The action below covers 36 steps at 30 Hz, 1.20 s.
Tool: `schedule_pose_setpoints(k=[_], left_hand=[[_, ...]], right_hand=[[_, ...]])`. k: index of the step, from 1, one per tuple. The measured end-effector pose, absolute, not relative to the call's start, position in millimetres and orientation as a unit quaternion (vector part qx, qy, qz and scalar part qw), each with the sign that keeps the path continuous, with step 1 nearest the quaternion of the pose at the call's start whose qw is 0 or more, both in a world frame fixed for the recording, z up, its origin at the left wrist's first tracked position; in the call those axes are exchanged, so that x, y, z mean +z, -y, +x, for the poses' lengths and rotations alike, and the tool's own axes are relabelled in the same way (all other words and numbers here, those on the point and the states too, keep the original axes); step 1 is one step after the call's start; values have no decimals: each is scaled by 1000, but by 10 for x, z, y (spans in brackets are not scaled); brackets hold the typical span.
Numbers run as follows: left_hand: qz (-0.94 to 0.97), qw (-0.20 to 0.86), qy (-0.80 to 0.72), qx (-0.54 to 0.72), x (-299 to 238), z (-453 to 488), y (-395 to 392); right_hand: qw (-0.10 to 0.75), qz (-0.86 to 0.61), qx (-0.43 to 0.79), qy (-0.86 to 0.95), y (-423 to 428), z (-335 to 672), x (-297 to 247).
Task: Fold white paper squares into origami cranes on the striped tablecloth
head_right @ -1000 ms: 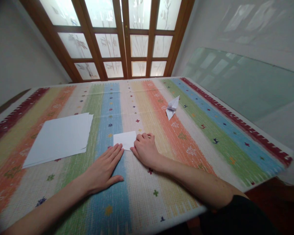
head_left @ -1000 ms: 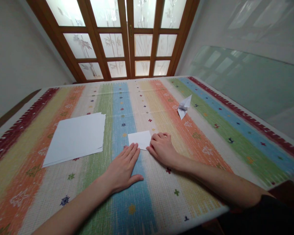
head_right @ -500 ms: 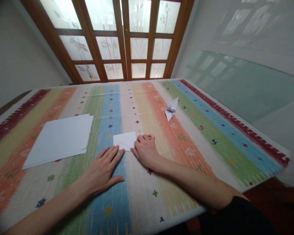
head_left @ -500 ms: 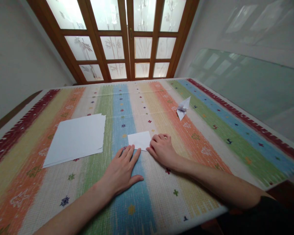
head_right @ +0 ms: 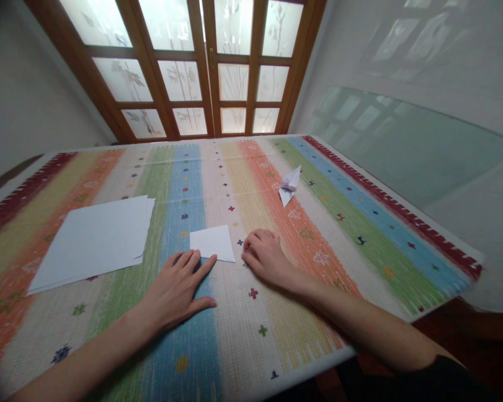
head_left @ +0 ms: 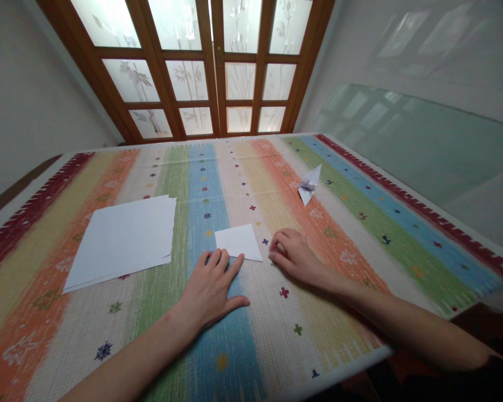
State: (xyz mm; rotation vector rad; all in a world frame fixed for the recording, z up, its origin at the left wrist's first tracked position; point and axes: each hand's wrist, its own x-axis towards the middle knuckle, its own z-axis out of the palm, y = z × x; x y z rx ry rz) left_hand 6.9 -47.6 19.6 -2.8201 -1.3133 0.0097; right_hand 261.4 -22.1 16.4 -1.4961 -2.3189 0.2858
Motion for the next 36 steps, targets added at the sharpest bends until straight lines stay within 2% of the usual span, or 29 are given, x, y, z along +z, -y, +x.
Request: schedule_pose_setpoints(k=[5, 11, 14, 17, 24, 30, 36], left_hand=[[-905, 15, 426, -4, 146, 48, 485], [-908, 14, 419, -6, 84, 11, 476], [-912, 7, 409, -8, 75, -36, 460], [-919, 6, 393, -5, 80, -111, 426], [-932, 12, 361, -24, 60, -243, 348], [-930, 30, 364, -32, 65, -291, 339], [-916, 31, 398, -49, 39, -332, 306]], right_hand=[[251, -467, 41, 847, -104, 2665, 176], [138, -329, -17, 934, -585, 2541, 151], [92, -279, 4, 956, -695, 2442, 172], [87, -255, 52, 961, -697, 2369, 176], [178, -365, 187, 894, -613, 2239, 187], [142, -473, 274, 825, -607, 2103, 329], [129, -502, 239, 821, -308, 2097, 325]])
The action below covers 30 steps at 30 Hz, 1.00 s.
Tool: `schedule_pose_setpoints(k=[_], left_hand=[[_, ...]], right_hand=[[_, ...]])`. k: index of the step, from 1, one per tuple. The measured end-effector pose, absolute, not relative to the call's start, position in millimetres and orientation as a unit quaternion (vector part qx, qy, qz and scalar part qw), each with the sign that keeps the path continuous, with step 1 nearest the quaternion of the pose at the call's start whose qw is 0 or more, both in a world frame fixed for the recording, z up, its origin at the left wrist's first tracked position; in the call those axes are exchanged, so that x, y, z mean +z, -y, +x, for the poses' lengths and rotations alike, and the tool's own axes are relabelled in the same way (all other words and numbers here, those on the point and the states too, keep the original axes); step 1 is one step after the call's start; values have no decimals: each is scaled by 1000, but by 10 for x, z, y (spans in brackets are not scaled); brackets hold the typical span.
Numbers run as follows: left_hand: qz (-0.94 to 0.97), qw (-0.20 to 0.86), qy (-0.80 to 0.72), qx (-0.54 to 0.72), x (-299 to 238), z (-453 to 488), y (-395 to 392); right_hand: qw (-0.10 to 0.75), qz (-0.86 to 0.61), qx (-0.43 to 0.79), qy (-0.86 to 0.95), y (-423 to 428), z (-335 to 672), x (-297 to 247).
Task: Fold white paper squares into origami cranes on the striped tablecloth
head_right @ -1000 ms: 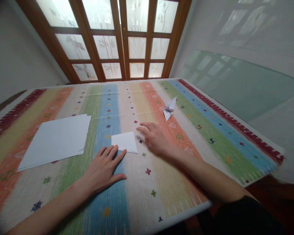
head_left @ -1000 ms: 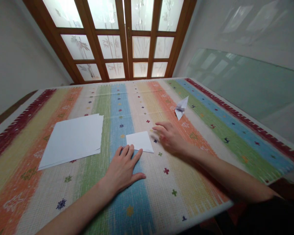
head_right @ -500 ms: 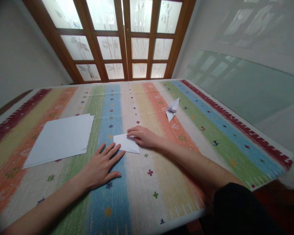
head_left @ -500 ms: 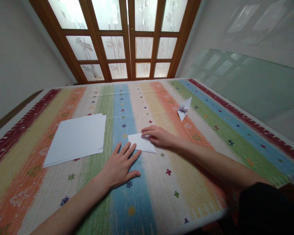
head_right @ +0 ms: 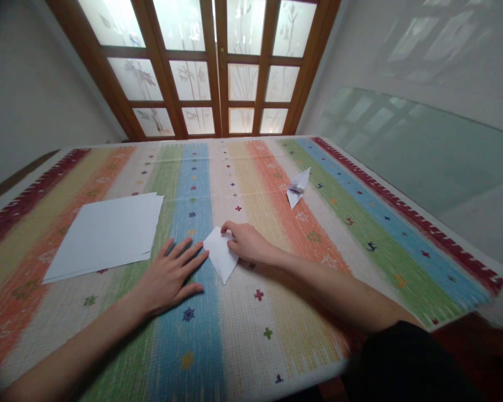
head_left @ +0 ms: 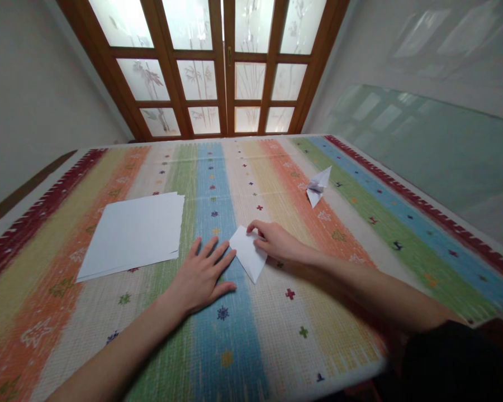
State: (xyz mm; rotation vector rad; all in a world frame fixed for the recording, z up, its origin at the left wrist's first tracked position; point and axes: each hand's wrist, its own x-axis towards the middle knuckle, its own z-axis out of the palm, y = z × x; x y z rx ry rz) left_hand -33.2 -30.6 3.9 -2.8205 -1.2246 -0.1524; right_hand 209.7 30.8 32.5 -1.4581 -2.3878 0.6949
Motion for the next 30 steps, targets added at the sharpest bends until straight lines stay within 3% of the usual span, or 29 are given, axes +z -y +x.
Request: schedule_pose_setpoints(k=[5, 11, 19, 30], left_hand=[[-913, 19, 404, -55, 38, -259, 250], [-905, -7, 421, -55, 62, -161, 214], [-901, -34, 432, -40, 95, -158, 256], [-902, -48, 429, -10, 63, -193, 276]], right_hand=[[141, -537, 337, 760, -100, 2101, 265], [74, -428, 445, 783, -76, 2282, 388], [136, -338, 314, 877, -86, 2405, 363], [145, -433, 203, 866, -200, 2131, 205]])
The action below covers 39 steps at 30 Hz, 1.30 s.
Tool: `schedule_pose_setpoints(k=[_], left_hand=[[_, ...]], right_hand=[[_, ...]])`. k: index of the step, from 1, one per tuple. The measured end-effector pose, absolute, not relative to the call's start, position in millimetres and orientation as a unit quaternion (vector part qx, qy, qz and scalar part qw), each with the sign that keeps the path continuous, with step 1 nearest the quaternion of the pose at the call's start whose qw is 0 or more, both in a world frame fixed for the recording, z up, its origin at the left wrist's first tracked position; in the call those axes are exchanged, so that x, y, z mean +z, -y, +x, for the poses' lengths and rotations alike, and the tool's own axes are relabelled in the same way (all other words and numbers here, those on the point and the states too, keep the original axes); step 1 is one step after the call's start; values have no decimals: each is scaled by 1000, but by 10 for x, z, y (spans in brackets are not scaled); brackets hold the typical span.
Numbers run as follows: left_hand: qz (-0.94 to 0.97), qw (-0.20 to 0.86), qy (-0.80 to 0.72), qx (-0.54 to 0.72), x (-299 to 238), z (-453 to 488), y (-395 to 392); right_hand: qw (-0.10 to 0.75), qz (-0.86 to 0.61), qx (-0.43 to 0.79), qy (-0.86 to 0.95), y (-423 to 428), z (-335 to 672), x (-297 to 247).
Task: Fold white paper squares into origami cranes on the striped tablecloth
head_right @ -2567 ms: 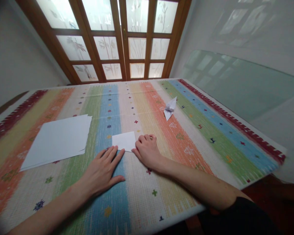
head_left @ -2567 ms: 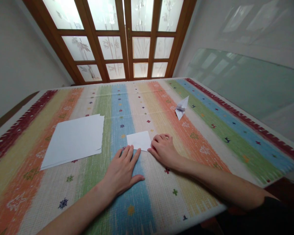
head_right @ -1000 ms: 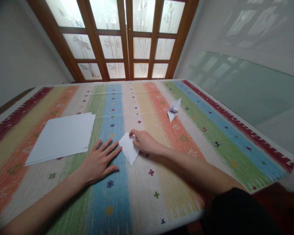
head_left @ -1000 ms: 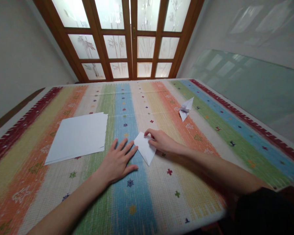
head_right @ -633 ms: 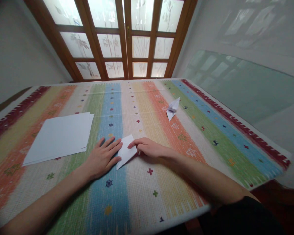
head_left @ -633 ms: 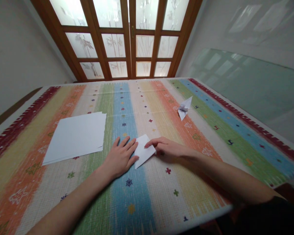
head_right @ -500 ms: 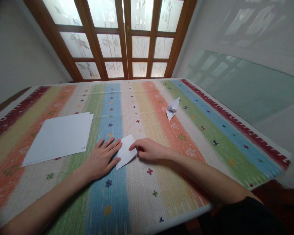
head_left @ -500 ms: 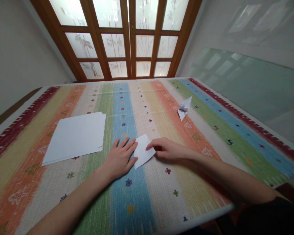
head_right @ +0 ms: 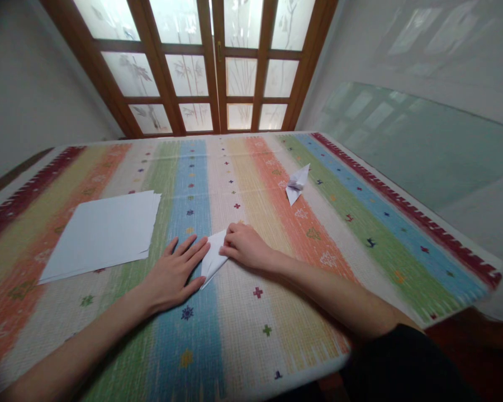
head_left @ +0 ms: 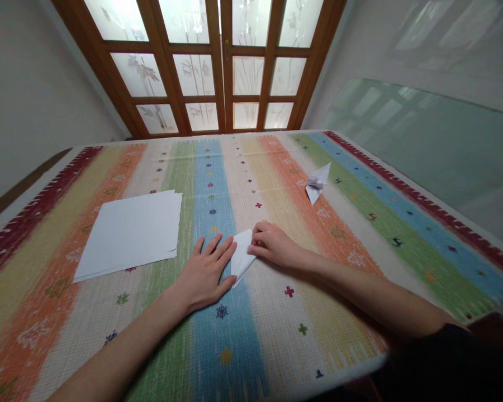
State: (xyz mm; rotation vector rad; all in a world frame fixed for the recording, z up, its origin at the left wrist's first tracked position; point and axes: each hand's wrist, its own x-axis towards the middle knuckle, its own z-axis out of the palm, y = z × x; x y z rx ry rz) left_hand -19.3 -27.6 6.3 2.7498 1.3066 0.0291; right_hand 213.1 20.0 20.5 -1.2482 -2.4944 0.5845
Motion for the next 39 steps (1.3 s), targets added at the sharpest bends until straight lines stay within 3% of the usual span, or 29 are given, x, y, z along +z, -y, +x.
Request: schedule_pose_setpoints(k=[16, 28, 35, 39], left_hand=[[899, 36, -432, 65, -4, -170, 320], [921, 43, -386, 32, 36, -191, 311], [910, 55, -410, 35, 83, -154, 337], [909, 62, -408, 54, 53, -170, 318]], right_hand=[[120, -472, 110, 866, -175, 2068, 144], [97, -510, 66, 852, -116, 2025, 130], [177, -519, 127, 827, -151, 2184, 89], [232, -434, 204, 846, -98, 2324, 110]])
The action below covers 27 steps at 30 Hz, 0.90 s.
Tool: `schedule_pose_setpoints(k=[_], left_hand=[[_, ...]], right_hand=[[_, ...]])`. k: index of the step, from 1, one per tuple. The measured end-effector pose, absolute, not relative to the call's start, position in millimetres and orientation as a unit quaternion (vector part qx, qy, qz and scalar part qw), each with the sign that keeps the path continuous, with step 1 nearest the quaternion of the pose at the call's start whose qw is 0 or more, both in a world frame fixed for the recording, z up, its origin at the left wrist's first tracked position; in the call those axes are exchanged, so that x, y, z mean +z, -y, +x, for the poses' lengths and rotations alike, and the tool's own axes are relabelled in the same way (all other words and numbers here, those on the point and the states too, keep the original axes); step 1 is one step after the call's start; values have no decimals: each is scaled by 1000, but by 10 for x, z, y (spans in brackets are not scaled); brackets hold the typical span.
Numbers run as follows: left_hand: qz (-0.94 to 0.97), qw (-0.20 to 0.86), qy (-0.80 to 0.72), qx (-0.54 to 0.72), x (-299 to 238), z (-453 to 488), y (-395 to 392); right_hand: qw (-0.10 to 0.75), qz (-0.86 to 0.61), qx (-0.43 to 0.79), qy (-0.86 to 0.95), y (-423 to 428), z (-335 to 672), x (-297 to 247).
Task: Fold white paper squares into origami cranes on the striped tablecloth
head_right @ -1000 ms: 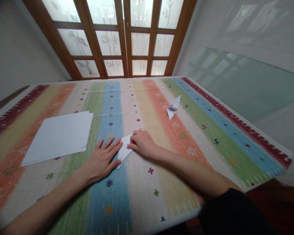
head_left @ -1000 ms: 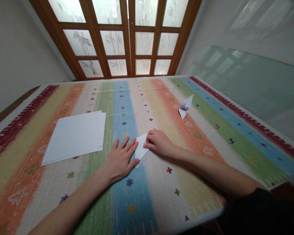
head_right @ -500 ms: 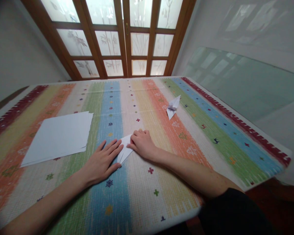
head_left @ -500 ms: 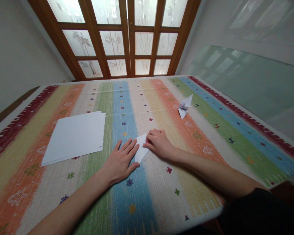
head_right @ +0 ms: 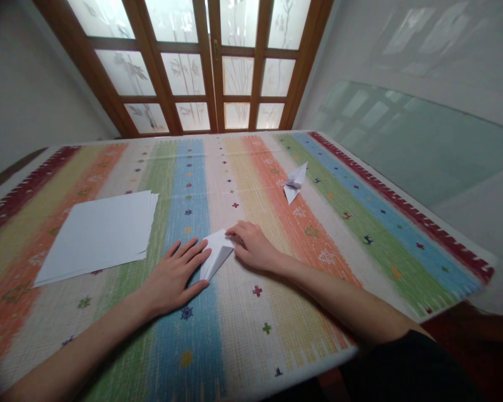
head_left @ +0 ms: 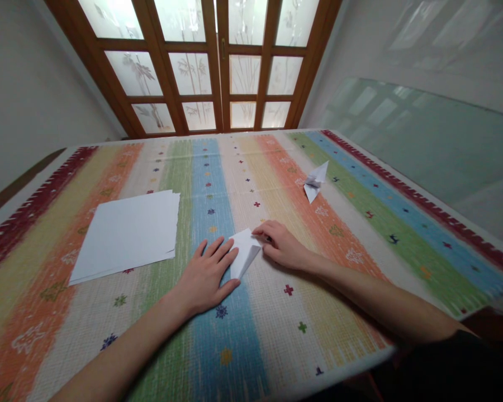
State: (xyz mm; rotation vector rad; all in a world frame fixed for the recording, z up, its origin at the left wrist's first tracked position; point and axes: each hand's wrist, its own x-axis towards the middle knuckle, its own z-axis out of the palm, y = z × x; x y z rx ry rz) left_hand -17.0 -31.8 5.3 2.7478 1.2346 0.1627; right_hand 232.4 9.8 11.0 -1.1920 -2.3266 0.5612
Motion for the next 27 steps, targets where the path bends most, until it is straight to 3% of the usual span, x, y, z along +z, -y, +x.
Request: schedule_pose_setpoints(k=[5, 11, 17, 22, 27], left_hand=[[910, 100, -394, 87, 81, -209, 210], [906, 187, -349, 153, 193, -231, -43], [898, 208, -335, 193, 160, -194, -98], [864, 245, -362, 250, 147, -146, -61], [875, 253, -359, 203, 142, -32, 14]], right_hand=[[199, -308, 236, 900, 11, 2391, 136], [177, -253, 110, 945, -57, 2420, 119], [197, -296, -23, 934, -313, 2502, 144], [159, -285, -25, 945, -373, 2474, 143], [150, -333, -23, 931, -383, 2433, 144]])
